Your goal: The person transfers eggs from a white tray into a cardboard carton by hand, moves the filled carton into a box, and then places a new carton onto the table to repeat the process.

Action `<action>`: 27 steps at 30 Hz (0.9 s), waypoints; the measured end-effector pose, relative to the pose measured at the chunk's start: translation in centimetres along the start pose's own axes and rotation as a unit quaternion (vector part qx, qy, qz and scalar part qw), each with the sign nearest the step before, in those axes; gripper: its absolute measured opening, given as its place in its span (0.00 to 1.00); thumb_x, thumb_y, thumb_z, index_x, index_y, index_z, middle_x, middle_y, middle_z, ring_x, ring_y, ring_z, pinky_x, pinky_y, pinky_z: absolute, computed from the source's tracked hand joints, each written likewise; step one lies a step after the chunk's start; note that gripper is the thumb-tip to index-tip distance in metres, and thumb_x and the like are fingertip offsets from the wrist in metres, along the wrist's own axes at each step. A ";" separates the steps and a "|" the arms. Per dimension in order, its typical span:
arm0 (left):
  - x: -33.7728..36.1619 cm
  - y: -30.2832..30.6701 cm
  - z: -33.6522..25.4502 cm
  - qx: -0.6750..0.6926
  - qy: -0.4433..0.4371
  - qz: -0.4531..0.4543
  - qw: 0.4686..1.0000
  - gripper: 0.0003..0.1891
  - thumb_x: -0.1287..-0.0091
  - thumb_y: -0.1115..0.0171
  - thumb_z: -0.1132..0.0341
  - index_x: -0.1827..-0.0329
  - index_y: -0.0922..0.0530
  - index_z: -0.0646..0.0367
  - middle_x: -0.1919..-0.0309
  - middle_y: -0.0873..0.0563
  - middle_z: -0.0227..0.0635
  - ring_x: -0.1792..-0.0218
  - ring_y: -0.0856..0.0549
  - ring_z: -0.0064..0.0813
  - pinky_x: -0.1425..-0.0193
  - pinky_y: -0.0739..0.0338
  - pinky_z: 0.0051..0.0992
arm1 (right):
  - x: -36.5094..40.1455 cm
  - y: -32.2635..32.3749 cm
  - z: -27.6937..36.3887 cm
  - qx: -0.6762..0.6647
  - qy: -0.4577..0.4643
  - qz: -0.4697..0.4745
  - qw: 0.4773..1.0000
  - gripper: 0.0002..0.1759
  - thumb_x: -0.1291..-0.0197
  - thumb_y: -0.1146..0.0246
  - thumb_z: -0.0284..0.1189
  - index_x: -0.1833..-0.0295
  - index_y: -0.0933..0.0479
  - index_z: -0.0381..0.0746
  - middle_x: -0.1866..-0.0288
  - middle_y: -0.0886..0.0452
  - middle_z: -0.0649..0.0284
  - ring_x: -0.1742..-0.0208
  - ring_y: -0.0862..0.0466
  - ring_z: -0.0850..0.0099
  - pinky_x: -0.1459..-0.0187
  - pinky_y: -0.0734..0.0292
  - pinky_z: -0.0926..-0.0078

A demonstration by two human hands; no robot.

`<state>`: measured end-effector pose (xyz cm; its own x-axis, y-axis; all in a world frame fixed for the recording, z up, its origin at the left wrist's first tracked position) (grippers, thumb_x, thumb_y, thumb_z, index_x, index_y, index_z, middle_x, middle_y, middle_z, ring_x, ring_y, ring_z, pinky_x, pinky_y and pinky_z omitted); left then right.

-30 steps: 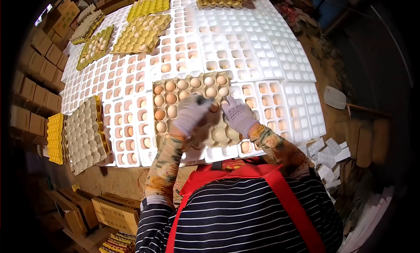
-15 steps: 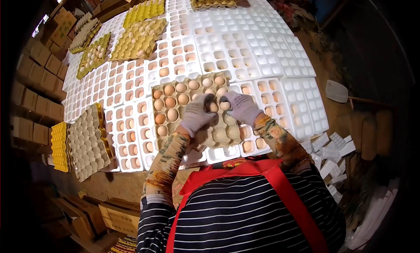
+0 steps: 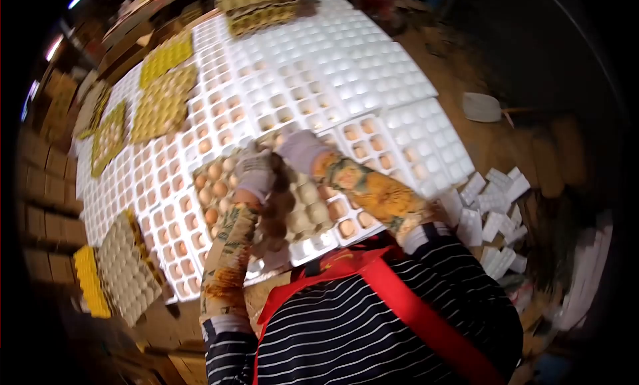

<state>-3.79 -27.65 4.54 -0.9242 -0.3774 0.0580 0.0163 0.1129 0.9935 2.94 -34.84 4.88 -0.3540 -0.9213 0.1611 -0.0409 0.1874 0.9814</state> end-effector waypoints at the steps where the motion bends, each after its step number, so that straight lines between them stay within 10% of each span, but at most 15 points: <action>1: -0.2 0.8 0.0 0.008 0.024 0.026 0.999 0.22 0.47 0.28 0.55 0.47 0.17 0.43 0.42 0.23 0.41 0.41 0.20 0.47 0.41 0.23 0.46 | 0.9 0.7 -0.4 0.013 -0.003 -0.018 1.000 0.17 0.40 0.37 0.34 0.46 0.16 0.45 0.52 0.18 0.52 0.52 0.13 0.59 0.59 0.16 0.61; 4: -1.0 -0.5 2.1 0.116 -0.021 0.009 0.993 0.22 0.50 0.25 0.54 0.50 0.14 0.48 0.48 0.19 0.43 0.47 0.18 0.49 0.44 0.22 0.45 | 3.9 0.6 -3.8 -0.118 -0.032 -0.018 0.992 0.20 0.36 0.37 0.38 0.39 0.20 0.46 0.45 0.19 0.52 0.53 0.13 0.64 0.59 0.16 0.66; 5: -0.7 0.2 1.9 0.128 -0.038 -0.004 0.991 0.23 0.50 0.24 0.55 0.50 0.14 0.50 0.51 0.17 0.44 0.50 0.16 0.49 0.45 0.21 0.43 | 5.8 -0.7 -6.0 -0.454 -0.118 -0.031 0.883 0.22 0.33 0.38 0.39 0.36 0.23 0.45 0.45 0.18 0.54 0.54 0.14 0.67 0.59 0.17 0.69; 6: -0.6 0.0 2.2 0.147 -0.035 -0.011 0.988 0.24 0.51 0.24 0.55 0.50 0.14 0.50 0.52 0.17 0.43 0.51 0.16 0.49 0.45 0.20 0.43 | 8.3 -2.5 -7.8 -0.728 -0.186 -0.042 0.658 0.24 0.31 0.39 0.41 0.33 0.26 0.44 0.45 0.18 0.56 0.55 0.15 0.70 0.59 0.17 0.73; 8: -0.5 0.2 2.3 0.165 0.010 -0.010 0.986 0.24 0.49 0.24 0.57 0.48 0.14 0.52 0.52 0.17 0.42 0.51 0.15 0.47 0.45 0.20 0.42 | 13.5 -5.2 -9.5 -0.940 -0.111 -0.102 0.306 0.24 0.27 0.42 0.44 0.33 0.27 0.41 0.55 0.16 0.61 0.65 0.18 0.75 0.66 0.20 0.76; 11: -0.1 0.6 2.4 0.268 0.033 -0.115 0.956 0.22 0.46 0.24 0.59 0.48 0.15 0.55 0.53 0.15 0.43 0.54 0.14 0.44 0.47 0.19 0.39 | 17.9 -12.1 -15.2 -0.979 -0.080 -0.127 0.137 0.22 0.25 0.42 0.42 0.34 0.27 0.41 0.59 0.16 0.63 0.71 0.22 0.75 0.71 0.22 0.73; 13: 0.1 1.4 -3.4 0.397 0.076 -0.071 0.912 0.22 0.45 0.23 0.60 0.47 0.16 0.56 0.55 0.16 0.42 0.57 0.15 0.40 0.47 0.20 0.37 | 25.2 -9.4 -18.0 -0.876 -0.203 -0.300 0.319 0.21 0.28 0.40 0.41 0.38 0.23 0.39 0.58 0.16 0.64 0.69 0.22 0.79 0.67 0.22 0.77; 15: -0.1 2.1 -10.5 0.462 -0.026 -0.124 0.878 0.23 0.45 0.23 0.61 0.47 0.17 0.57 0.57 0.17 0.40 0.57 0.16 0.36 0.49 0.20 0.35 | 29.3 -5.9 -23.0 -0.783 -0.289 -0.196 0.515 0.19 0.32 0.35 0.41 0.46 0.18 0.38 0.59 0.16 0.66 0.66 0.22 0.82 0.64 0.22 0.79; 17: -1.3 1.2 -19.8 0.381 -0.089 -0.053 0.919 0.24 0.45 0.23 0.59 0.46 0.17 0.54 0.55 0.18 0.39 0.55 0.15 0.37 0.49 0.20 0.37 | 30.9 -10.9 -27.8 -0.640 -0.481 -0.240 0.549 0.18 0.33 0.34 0.40 0.48 0.16 0.37 0.58 0.13 0.63 0.63 0.18 0.77 0.58 0.22 0.76; 18: -2.0 0.4 -23.8 0.363 -0.119 -0.064 0.922 0.24 0.44 0.23 0.59 0.45 0.17 0.54 0.53 0.18 0.39 0.55 0.15 0.38 0.49 0.19 0.36 | 31.4 -11.1 -30.2 -0.451 -0.464 -0.293 0.704 0.24 0.43 0.29 0.45 0.46 0.17 0.42 0.54 0.15 0.56 0.57 0.14 0.63 0.53 0.18 0.67; 22: -6.7 -3.7 -34.7 0.218 -0.122 0.010 0.968 0.22 0.41 0.27 0.57 0.44 0.18 0.49 0.46 0.21 0.42 0.50 0.16 0.46 0.48 0.19 0.41 | 29.3 -12.4 -32.8 -0.295 -0.388 -0.138 0.862 0.28 0.45 0.30 0.42 0.38 0.23 0.51 0.37 0.27 0.54 0.43 0.19 0.55 0.45 0.21 0.57; 27: -11.9 -6.0 -36.1 0.217 -0.062 -0.017 0.974 0.23 0.40 0.31 0.59 0.40 0.21 0.46 0.44 0.22 0.43 0.50 0.16 0.47 0.48 0.18 0.44 | 26.2 -12.5 -35.5 -0.378 -0.330 -0.197 0.842 0.26 0.43 0.33 0.37 0.36 0.23 0.51 0.41 0.25 0.53 0.40 0.22 0.54 0.41 0.23 0.58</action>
<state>20.91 -56.97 1.45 -0.9606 -0.2776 -0.0140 -0.1543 0.4908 0.8575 27.31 -73.38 0.56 -0.9048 -0.4240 -0.0399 0.2420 -0.5889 0.7711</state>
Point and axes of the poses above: each hand's wrist, its own x-axis away from the middle knuckle, its own y-axis out of the back of the hand, z = x × y, the point moved 7 cm from there along -x, towards the middle knuckle
